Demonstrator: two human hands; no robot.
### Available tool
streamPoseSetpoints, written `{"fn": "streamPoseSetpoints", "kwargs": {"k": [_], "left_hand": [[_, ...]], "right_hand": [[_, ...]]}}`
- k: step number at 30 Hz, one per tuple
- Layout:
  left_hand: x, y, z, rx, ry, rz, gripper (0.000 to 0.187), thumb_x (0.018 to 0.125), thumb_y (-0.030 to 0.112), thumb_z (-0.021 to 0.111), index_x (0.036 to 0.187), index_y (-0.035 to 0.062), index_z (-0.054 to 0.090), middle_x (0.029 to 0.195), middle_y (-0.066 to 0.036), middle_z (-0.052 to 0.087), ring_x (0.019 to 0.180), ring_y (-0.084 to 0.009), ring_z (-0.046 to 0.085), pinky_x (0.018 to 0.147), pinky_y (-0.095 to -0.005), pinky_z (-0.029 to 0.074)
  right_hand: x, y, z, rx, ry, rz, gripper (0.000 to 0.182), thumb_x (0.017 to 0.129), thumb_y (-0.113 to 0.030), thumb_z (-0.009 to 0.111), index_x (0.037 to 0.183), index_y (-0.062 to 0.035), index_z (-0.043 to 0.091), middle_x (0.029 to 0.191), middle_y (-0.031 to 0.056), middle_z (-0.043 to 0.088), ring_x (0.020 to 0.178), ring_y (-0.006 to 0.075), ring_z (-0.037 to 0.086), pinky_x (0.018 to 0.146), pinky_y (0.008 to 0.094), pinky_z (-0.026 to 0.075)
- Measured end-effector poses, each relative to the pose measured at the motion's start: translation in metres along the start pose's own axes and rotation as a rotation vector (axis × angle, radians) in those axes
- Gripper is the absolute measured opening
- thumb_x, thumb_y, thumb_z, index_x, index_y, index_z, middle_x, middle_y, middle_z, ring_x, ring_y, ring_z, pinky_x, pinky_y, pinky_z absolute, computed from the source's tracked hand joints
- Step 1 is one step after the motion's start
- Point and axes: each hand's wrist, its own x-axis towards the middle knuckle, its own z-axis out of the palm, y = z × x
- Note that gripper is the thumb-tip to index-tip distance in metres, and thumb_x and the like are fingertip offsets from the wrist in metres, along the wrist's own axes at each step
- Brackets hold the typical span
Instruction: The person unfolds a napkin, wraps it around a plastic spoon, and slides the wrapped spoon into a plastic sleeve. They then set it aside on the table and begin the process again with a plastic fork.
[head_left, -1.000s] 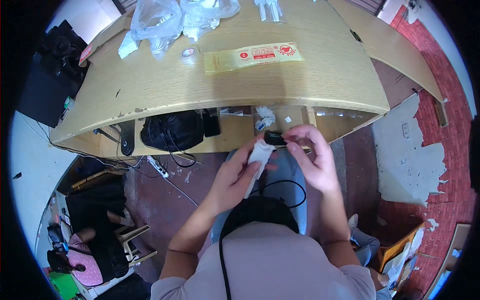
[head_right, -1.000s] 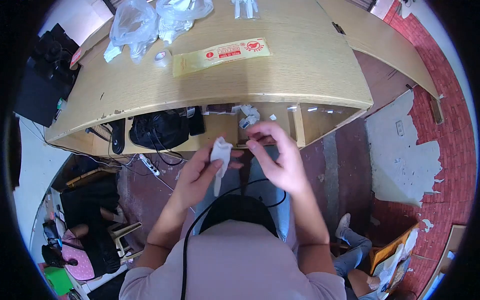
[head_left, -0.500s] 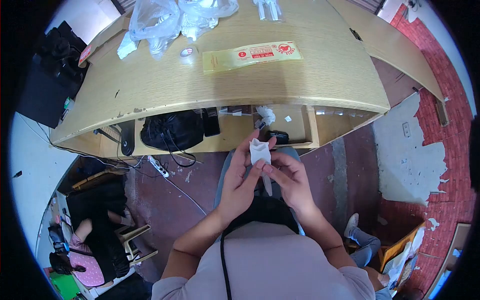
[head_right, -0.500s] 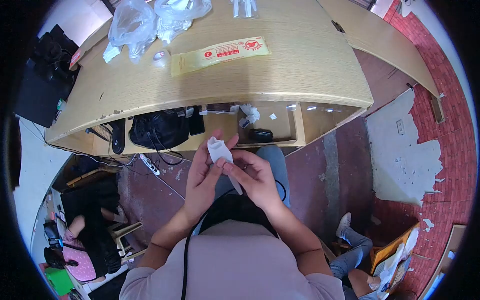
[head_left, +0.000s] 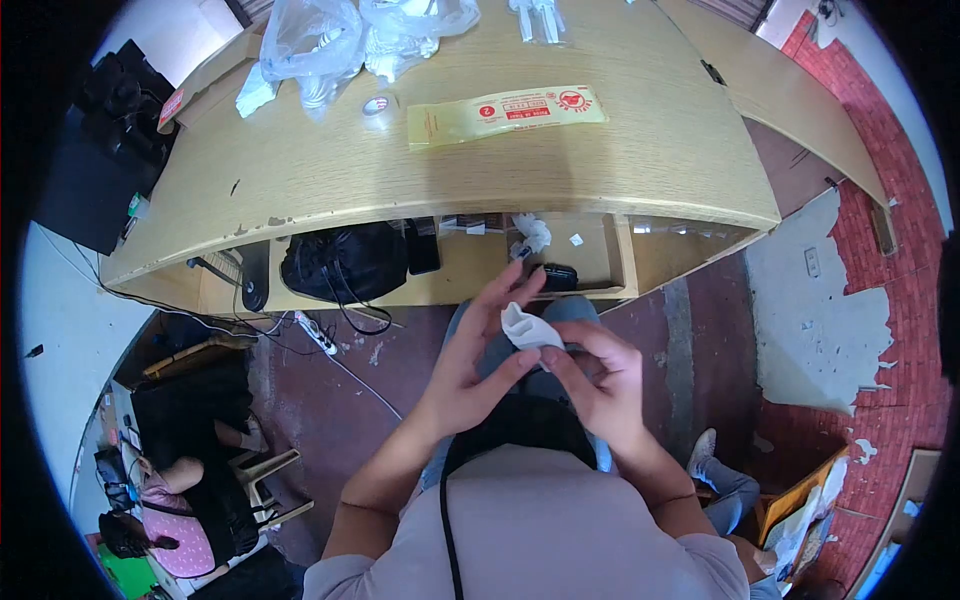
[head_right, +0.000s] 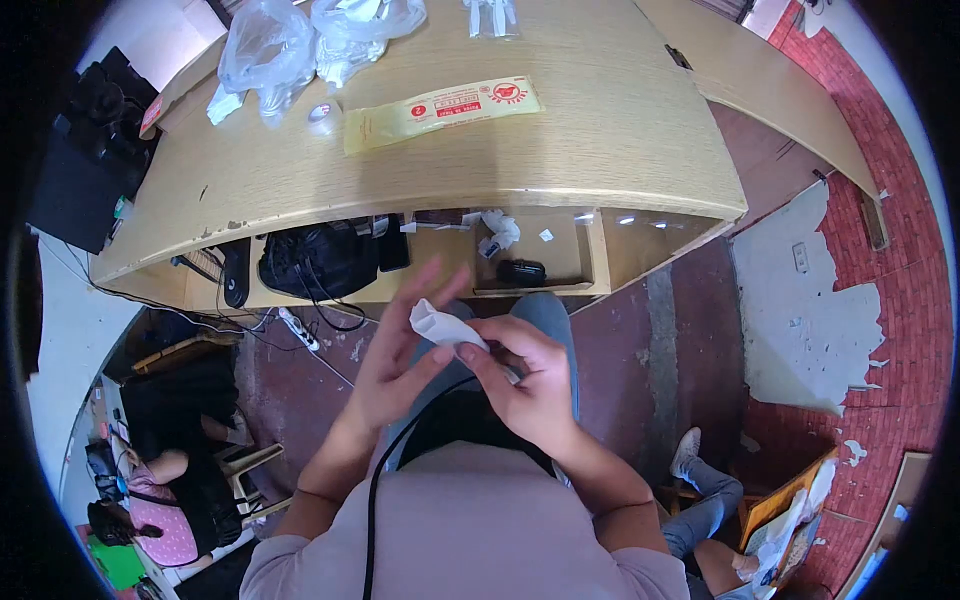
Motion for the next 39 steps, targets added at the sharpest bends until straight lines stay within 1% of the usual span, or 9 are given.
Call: {"fn": "streamPoseSetpoints", "kwargs": {"k": [3, 5, 6, 13, 18, 21, 31, 33, 39], "left_hand": [[0.005, 0.027, -0.035, 0.209, -0.022, -0.020, 0.050, 0.085, -0.001, 0.058, 0.133, 0.0034, 0.043, 0.125, -0.016, 0.055, 0.102, -0.0190, 0.060, 0.087, -0.0283, 0.046], [0.024, 0.038, -0.066, 0.613, 0.189, 0.306, 0.016, 0.084, -0.003, 0.058, 0.098, 0.0027, 0.065, 0.097, -0.009, 0.066, 0.084, -0.0143, 0.061, 0.069, -0.0246, 0.046], [0.035, 0.050, -0.068, 0.673, 0.406, 0.251, 0.008, 0.085, 0.001, 0.060, 0.090, 0.0022, 0.066, 0.086, -0.006, 0.065, 0.076, -0.0128, 0.056, 0.066, -0.0263, 0.045], [0.122, 0.050, -0.138, 1.079, 0.359, 0.281, 0.014, 0.086, 0.014, 0.061, 0.093, 0.0042, 0.068, 0.084, -0.008, 0.061, 0.067, -0.0144, 0.051, 0.061, -0.0264, 0.042], [0.149, 0.044, -0.140, 1.070, 0.346, -0.128, 0.024, 0.080, 0.030, 0.069, 0.081, 0.0064, 0.068, 0.074, -0.004, 0.064, 0.058, -0.0133, 0.052, 0.058, -0.0271, 0.043], [0.155, 0.038, -0.132, 1.010, 0.283, -0.054, 0.023, 0.088, 0.023, 0.065, 0.079, 0.0019, 0.064, 0.062, 0.006, 0.051, 0.056, -0.0029, 0.041, 0.053, -0.0201, 0.034], [0.160, 0.042, -0.132, 0.745, 0.240, -0.055, 0.027, 0.089, 0.023, 0.063, 0.072, 0.0020, 0.060, 0.058, 0.006, 0.046, 0.054, -0.0029, 0.037, 0.049, -0.0233, 0.030], [0.158, 0.049, -0.127, 1.111, 0.273, -0.024, 0.031, 0.089, 0.025, 0.062, 0.070, 0.0007, 0.059, 0.055, 0.004, 0.045, 0.054, -0.0041, 0.036, 0.050, -0.0244, 0.030], [0.155, 0.057, -0.115, 1.290, 0.335, 0.111, 0.030, 0.089, 0.028, 0.061, 0.074, 0.0015, 0.060, 0.054, -0.002, 0.047, 0.054, -0.0091, 0.039, 0.053, -0.0269, 0.036]], "right_hand": [[0.009, -0.022, -0.018, -0.053, 0.060, -0.103, 0.015, 0.083, 0.004, 0.063, 0.099, 0.0026, 0.064, 0.094, 0.0084, 0.062, 0.085, 0.0125, 0.061, 0.066, 0.0231, 0.050], [0.025, -0.034, -0.042, -0.199, 0.100, -0.133, 0.015, 0.082, 0.005, 0.065, 0.096, -0.0005, 0.066, 0.083, 0.0024, 0.063, 0.071, 0.0048, 0.054, 0.057, 0.0184, 0.040], [0.041, -0.043, -0.046, -0.153, 0.124, -0.175, 0.013, 0.082, 0.004, 0.064, 0.094, -0.0009, 0.067, 0.077, -0.0006, 0.062, 0.064, 0.0025, 0.049, 0.056, 0.0176, 0.036], [0.162, -0.086, -0.068, -0.264, -0.083, -0.044, 0.025, 0.089, -0.018, 0.061, 0.102, 0.0032, 0.063, 0.084, 0.0084, 0.067, 0.072, 0.0103, 0.063, 0.061, 0.0204, 0.051], [0.220, -0.070, -0.070, -0.246, -0.204, 0.141, 0.034, 0.091, -0.020, 0.058, 0.112, 0.0061, 0.057, 0.095, 0.0117, 0.066, 0.082, 0.0142, 0.067, 0.063, 0.0198, 0.055], [0.236, -0.064, -0.068, -0.184, -0.214, 0.199, 0.038, 0.091, -0.020, 0.057, 0.116, 0.0082, 0.053, 0.100, 0.0148, 0.064, 0.085, 0.0161, 0.067, 0.060, 0.0201, 0.055], [0.247, -0.067, -0.068, -0.213, -0.267, 0.347, 0.044, 0.090, -0.017, 0.058, 0.122, 0.0107, 0.047, 0.103, 0.0188, 0.060, 0.085, 0.0185, 0.068, 0.060, 0.0196, 0.057], [0.247, -0.067, -0.067, -0.224, -0.262, 0.349, 0.044, 0.090, -0.017, 0.058, 0.122, 0.0109, 0.047, 0.102, 0.0187, 0.060, 0.085, 0.0182, 0.068, 0.060, 0.0193, 0.057], [0.246, -0.068, -0.068, -0.245, -0.259, 0.330, 0.042, 0.089, -0.017, 0.059, 0.119, 0.0103, 0.049, 0.101, 0.0172, 0.061, 0.085, 0.0174, 0.068, 0.060, 0.0193, 0.057]]}}
